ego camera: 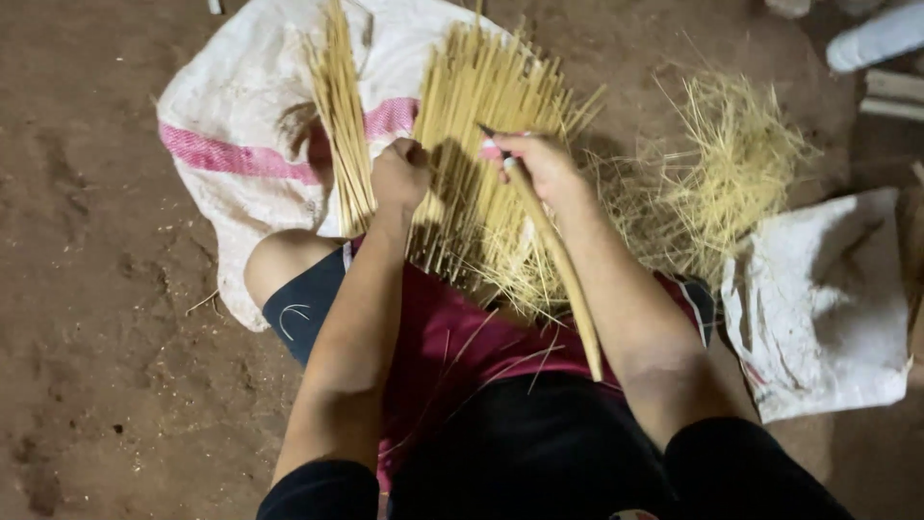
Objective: Using a knife to strip thin fibers from a wooden stick while sitting on a sack of materials.
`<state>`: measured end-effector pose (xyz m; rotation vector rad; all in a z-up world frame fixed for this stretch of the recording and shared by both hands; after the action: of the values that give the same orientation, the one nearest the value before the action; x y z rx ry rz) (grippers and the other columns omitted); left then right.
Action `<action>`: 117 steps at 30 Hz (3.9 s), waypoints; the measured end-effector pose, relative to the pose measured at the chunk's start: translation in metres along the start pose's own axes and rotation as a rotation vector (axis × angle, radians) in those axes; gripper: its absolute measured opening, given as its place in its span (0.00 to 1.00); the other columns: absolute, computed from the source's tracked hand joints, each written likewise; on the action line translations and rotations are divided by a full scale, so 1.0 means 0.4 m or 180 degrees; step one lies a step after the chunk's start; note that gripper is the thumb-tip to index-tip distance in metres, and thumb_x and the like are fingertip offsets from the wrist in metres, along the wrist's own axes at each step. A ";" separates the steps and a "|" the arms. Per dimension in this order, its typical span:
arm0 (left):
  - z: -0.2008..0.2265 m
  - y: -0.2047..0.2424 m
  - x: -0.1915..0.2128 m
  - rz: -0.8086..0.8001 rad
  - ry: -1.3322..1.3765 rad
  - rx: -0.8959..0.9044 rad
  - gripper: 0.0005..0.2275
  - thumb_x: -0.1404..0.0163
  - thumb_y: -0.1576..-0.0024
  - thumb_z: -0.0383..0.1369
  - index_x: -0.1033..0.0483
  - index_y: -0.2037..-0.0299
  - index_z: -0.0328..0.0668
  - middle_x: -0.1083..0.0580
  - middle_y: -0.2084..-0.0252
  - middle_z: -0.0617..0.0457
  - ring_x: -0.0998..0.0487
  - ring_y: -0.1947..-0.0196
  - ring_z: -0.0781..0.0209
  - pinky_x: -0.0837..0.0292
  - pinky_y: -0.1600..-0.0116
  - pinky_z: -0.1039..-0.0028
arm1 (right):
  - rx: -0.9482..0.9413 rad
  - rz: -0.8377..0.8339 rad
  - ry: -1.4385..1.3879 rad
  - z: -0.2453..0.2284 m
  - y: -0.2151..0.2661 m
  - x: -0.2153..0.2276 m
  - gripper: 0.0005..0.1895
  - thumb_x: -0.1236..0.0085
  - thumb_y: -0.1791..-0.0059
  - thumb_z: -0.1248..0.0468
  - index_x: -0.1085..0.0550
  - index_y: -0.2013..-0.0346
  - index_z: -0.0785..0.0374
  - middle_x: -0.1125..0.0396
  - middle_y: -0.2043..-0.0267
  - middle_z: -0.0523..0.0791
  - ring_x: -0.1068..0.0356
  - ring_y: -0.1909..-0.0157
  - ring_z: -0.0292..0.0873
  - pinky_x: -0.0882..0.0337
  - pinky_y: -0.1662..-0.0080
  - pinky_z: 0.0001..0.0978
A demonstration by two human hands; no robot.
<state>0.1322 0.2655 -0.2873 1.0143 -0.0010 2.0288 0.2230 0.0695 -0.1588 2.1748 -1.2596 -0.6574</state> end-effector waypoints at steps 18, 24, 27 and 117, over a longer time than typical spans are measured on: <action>0.130 0.180 -0.386 -0.0728 -0.1930 -0.0586 0.09 0.53 0.40 0.27 0.19 0.56 0.36 0.19 0.60 0.46 0.16 0.56 0.45 0.19 0.50 0.59 | -0.0026 0.0459 -0.0770 0.200 0.109 0.393 0.10 0.38 0.53 0.65 0.26 0.64 0.69 0.33 0.75 0.48 0.30 0.76 0.40 0.26 0.76 0.31; 0.171 0.236 -0.307 -0.0546 -0.0903 -0.0359 0.08 0.51 0.43 0.28 0.22 0.59 0.33 0.20 0.64 0.39 0.17 0.58 0.37 0.21 0.50 0.51 | 0.0079 0.0317 -0.0946 0.202 0.137 0.417 0.12 0.39 0.52 0.65 0.27 0.60 0.71 0.33 0.73 0.47 0.32 0.75 0.38 0.27 0.77 0.29; 0.227 0.272 -0.255 -0.0639 -0.0063 -0.0333 0.09 0.54 0.42 0.34 0.22 0.59 0.41 0.20 0.63 0.41 0.19 0.55 0.38 0.24 0.51 0.50 | 0.0181 0.0440 -0.1092 0.153 0.200 0.414 0.12 0.37 0.54 0.65 0.27 0.61 0.71 0.32 0.71 0.49 0.31 0.76 0.40 0.26 0.78 0.32; 0.635 0.873 0.045 -0.1851 0.1795 -0.1959 0.12 0.58 0.34 0.26 0.19 0.63 0.34 0.33 0.85 0.54 0.40 0.81 0.69 0.37 0.73 0.75 | 0.1857 -0.0719 0.0187 -0.182 0.791 0.383 0.14 0.55 0.51 0.76 0.29 0.54 0.84 0.29 0.55 0.66 0.27 0.82 0.38 0.23 0.82 0.28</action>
<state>0.0536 -0.0337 0.0144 0.0235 -0.0268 1.5493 0.1412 -0.1838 0.0819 2.8179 -1.3007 -0.3259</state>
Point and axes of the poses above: each hand's wrist, its own y-axis away from the middle knuckle, its own x-axis out of the back of the hand, z = x × y, the point moved 6 cm from there along -y, towards the middle knuckle
